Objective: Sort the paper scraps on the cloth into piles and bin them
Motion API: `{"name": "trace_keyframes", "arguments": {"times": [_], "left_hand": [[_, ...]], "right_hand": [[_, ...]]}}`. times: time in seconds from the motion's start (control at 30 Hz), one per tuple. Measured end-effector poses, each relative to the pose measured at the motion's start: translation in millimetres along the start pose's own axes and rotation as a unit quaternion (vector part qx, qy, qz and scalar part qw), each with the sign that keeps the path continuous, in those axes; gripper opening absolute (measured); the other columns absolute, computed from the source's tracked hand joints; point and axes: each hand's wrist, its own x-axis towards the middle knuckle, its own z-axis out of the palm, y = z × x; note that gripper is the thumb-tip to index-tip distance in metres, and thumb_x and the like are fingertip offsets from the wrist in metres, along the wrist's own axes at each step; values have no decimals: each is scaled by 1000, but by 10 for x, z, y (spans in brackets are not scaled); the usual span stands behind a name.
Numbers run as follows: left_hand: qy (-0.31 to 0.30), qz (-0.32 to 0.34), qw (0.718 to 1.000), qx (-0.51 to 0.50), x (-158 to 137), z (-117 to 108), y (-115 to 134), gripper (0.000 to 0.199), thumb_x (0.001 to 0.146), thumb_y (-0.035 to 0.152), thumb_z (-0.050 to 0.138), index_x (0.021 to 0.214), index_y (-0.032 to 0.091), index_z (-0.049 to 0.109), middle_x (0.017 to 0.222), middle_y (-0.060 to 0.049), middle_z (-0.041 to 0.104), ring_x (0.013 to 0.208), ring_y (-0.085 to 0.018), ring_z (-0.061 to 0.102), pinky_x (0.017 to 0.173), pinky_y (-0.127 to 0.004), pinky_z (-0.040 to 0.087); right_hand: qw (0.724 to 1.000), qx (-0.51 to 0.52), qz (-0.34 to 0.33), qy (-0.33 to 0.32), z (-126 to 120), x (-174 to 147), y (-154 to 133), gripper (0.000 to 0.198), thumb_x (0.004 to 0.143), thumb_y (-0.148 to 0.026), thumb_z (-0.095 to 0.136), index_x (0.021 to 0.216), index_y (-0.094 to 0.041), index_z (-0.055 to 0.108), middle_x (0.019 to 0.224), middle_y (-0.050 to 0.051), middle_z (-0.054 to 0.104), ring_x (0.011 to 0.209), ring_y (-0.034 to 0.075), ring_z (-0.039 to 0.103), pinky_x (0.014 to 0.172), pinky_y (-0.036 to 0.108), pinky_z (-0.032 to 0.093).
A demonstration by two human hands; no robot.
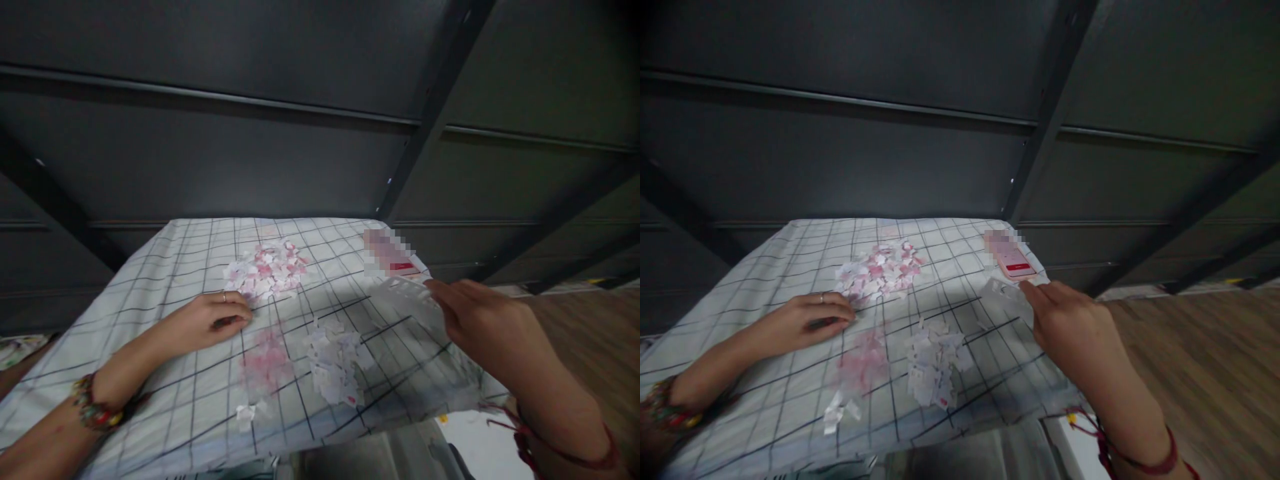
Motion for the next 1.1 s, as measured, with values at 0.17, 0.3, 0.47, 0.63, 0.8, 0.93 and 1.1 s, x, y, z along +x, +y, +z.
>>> {"name": "trace_keyframes", "arguments": {"times": [0.17,0.3,0.47,0.63,0.8,0.93,1.1], "left_hand": [[-2,0,1000,-7,1,17,-2,17,89,21,49,88,17,66,88,-3,67,81,-13,64,74,-22,51],[-2,1,1000,-14,-2,12,0,18,89,23,48,88,18,66,87,-3,67,78,-12,64,72,-21,51],[-4,13,1000,-7,7,-2,15,18,88,23,48,88,18,65,87,-3,67,79,-13,65,72,-22,51],[-3,15,1000,-6,4,-1,13,19,89,22,47,87,18,65,88,-3,67,79,-13,65,73,-22,51],[-2,20,1000,-8,-5,-4,20,19,89,21,47,87,17,65,87,-4,66,78,-12,64,73,-22,50],[2,21,1000,-10,-15,-4,30,20,90,21,45,87,16,65,86,-4,66,78,-12,63,73,-22,50],[-1,15,1000,-8,-22,1,36,22,91,22,44,87,16,65,87,-4,66,80,-12,63,75,-22,49]], "right_hand": [[999,28,-23,12,-151,-159,-300,30,73,-1,39,87,-9,64,57,4,59,52,14,53,47,25,36],[997,69,-44,2,-306,-115,-551,35,68,3,38,89,-11,63,59,3,59,54,13,52,51,24,40],[992,102,-67,41,-425,13,-721,32,69,2,38,87,-8,63,58,5,59,53,14,52,49,27,41],[989,120,-52,62,-348,198,-628,26,79,-4,40,92,-11,62,58,3,57,52,13,49,49,26,37],[956,277,-58,74,56,415,-476,30,79,0,38,89,-16,62,72,4,64,68,15,57,62,27,44],[943,315,-86,65,275,449,-406,34,75,3,36,86,-16,61,75,3,65,75,15,59,68,27,47],[924,352,-133,69,227,316,-317,33,78,2,36,90,-19,59,81,2,66,79,14,60,74,30,49]]}}
